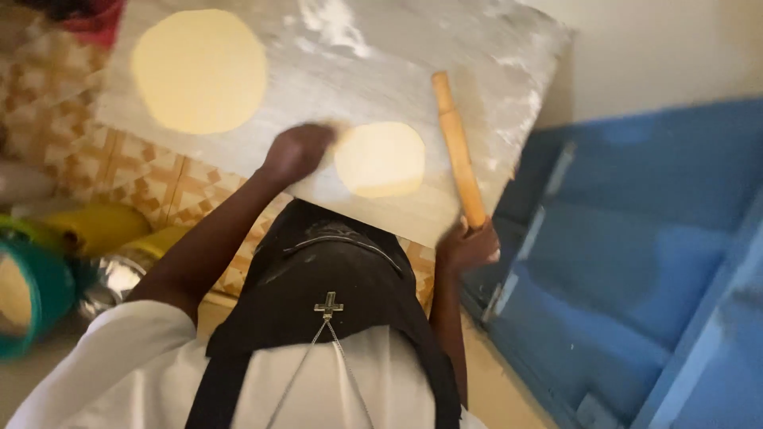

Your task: Rolling out dough balls into flat circles using a rolling pin and placing them on a heated pan.

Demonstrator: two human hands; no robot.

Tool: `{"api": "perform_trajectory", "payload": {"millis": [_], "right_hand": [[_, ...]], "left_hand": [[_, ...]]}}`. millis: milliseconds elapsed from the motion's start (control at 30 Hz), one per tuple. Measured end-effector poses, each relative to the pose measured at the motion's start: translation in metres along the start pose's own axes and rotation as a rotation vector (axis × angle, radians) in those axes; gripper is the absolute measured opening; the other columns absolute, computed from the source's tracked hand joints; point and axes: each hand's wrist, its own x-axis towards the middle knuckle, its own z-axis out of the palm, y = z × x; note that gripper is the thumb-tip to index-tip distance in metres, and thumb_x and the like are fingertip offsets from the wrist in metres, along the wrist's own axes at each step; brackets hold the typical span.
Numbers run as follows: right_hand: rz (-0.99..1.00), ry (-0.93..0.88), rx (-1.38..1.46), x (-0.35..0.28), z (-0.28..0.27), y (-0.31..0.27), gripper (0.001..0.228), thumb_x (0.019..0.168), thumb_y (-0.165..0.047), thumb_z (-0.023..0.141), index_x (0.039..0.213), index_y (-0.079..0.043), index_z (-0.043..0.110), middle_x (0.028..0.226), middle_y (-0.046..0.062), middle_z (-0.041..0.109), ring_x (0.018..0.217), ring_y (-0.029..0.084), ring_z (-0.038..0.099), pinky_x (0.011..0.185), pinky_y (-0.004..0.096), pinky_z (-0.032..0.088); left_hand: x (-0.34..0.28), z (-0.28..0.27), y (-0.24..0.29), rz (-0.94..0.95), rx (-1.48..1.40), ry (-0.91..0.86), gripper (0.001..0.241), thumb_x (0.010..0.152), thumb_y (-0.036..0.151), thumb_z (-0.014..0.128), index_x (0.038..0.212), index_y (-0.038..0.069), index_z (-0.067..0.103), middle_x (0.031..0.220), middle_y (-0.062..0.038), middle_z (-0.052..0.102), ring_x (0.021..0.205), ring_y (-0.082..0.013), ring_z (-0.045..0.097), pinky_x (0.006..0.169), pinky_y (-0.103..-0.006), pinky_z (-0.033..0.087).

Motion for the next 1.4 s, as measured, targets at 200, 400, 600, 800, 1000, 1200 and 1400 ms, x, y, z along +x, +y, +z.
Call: {"api": "perform_trajectory", "payload": {"millis": [200, 400, 600, 800, 1000, 1200, 1400], "right_hand": [[-0.199, -0.614, 0.003, 0.039, -0.039, -0.094, 0.018, 0.064, -0.016, 0.069, 0.081, -0.010, 0.066, 0.071, 0.005, 0.063, 0.070, 0.027, 0.058, 0.066, 0.050, 0.041], [-0.518, -0.820, 0.074, 0.062, -0.004, -0.092, 0.062, 0.093, -0.048, 0.023, 0.141, -0.008, 0.024, 0.148, 0.015, 0.016, 0.136, 0.035, 0.015, 0.103, 0.063, 0.009], [-0.730, -0.416, -0.297, 0.119, 0.129, -0.104, 0.059, 0.098, -0.056, 0.018, 0.147, -0.026, 0.004, 0.153, -0.002, 0.001, 0.143, 0.019, 0.005, 0.112, 0.058, 0.006], [-0.616, -0.573, 0.003, 0.073, 0.041, -0.091, 0.067, 0.083, -0.032, 0.045, 0.141, -0.005, 0.025, 0.145, 0.017, 0.026, 0.135, 0.036, 0.023, 0.107, 0.055, 0.016], [-0.709, -0.519, 0.045, 0.027, 0.015, -0.044, 0.074, 0.073, -0.049, 0.050, 0.134, -0.007, 0.041, 0.138, 0.017, 0.039, 0.130, 0.036, 0.032, 0.104, 0.057, 0.012], [-0.798, -0.337, -0.053, 0.146, 0.143, -0.125, 0.067, 0.087, -0.034, 0.062, 0.140, -0.008, 0.030, 0.144, 0.017, 0.027, 0.133, 0.033, 0.025, 0.103, 0.058, 0.018], [-0.713, -0.549, -0.078, 0.106, 0.067, -0.109, 0.073, 0.079, -0.040, 0.057, 0.140, -0.007, 0.033, 0.145, 0.015, 0.027, 0.134, 0.033, 0.025, 0.103, 0.056, 0.017]], "left_hand": [[0.032, -0.108, 0.068, -0.497, -0.121, 0.321, 0.030, 0.093, 0.006, 0.047, 0.122, 0.000, 0.049, 0.120, -0.017, 0.055, 0.111, -0.0325, 0.053, 0.093, -0.0428, 0.044], [0.016, -0.088, 0.086, -0.348, 0.226, -0.526, 0.064, 0.093, 0.049, 0.019, 0.141, 0.007, 0.020, 0.147, -0.011, 0.018, 0.137, -0.0271, 0.012, 0.108, -0.0468, 0.013], [0.098, -0.074, 0.036, -0.560, 0.263, -0.369, 0.058, 0.097, 0.038, 0.026, 0.143, 0.003, 0.014, 0.148, -0.012, 0.013, 0.136, -0.0270, 0.011, 0.111, -0.0412, 0.014], [0.020, -0.062, 0.073, -0.300, 0.376, -0.132, 0.059, 0.097, 0.037, 0.037, 0.141, -0.001, 0.028, 0.144, -0.023, 0.023, 0.133, -0.0388, 0.022, 0.107, -0.0541, 0.022], [-0.053, -0.066, 0.131, -0.409, 0.206, -0.149, 0.071, 0.078, 0.046, 0.054, 0.132, 0.000, 0.043, 0.131, -0.023, 0.045, 0.122, -0.0402, 0.041, 0.106, -0.0503, 0.025], [0.075, -0.049, 0.018, -0.374, 0.364, 0.187, 0.058, 0.093, 0.044, 0.046, 0.134, 0.003, 0.044, 0.135, -0.017, 0.043, 0.124, -0.0380, 0.035, 0.098, -0.0548, 0.026], [0.026, -0.053, 0.066, -0.282, 0.348, 0.084, 0.058, 0.090, 0.036, 0.037, 0.137, 0.002, 0.037, 0.139, -0.022, 0.035, 0.127, -0.0411, 0.033, 0.100, -0.0569, 0.026]]}}
